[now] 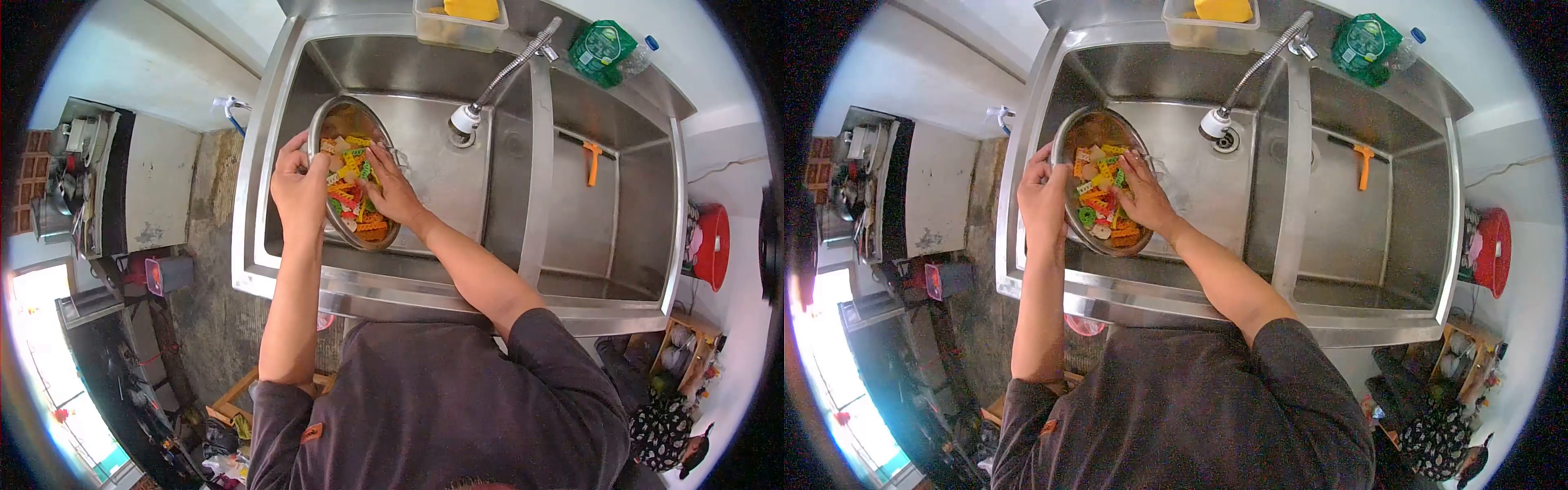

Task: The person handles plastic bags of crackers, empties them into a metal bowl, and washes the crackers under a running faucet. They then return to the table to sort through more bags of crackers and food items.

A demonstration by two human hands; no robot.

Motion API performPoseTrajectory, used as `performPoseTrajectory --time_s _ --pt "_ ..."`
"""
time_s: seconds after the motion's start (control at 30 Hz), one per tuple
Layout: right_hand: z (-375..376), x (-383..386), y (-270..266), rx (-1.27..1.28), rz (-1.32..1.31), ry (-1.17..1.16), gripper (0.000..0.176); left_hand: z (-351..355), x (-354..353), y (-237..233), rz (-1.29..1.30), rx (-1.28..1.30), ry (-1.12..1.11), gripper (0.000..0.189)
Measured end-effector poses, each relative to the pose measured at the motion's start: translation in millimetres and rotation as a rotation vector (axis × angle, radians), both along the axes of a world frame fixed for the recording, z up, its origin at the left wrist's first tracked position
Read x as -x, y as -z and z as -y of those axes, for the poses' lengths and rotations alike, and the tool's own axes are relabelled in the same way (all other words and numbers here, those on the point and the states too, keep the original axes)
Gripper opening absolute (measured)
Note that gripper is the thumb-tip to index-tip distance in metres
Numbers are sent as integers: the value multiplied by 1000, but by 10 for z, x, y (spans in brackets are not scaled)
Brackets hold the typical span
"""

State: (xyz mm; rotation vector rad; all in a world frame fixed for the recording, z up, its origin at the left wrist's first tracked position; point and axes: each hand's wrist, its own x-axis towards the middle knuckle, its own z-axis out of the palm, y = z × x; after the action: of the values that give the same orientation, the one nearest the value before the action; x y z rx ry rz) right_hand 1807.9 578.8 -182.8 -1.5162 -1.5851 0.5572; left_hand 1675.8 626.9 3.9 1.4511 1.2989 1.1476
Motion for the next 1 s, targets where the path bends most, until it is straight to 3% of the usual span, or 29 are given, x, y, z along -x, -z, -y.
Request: performPoseTrajectory --time_s 0.4,1.0 --pt "-27 4 46 -7 -71 11 67 2 -132 -37 -109 -46 29 31" --pt "-5 -15 34 -49 -77 39 65 -7 -168 -19 -15 3 78 23"
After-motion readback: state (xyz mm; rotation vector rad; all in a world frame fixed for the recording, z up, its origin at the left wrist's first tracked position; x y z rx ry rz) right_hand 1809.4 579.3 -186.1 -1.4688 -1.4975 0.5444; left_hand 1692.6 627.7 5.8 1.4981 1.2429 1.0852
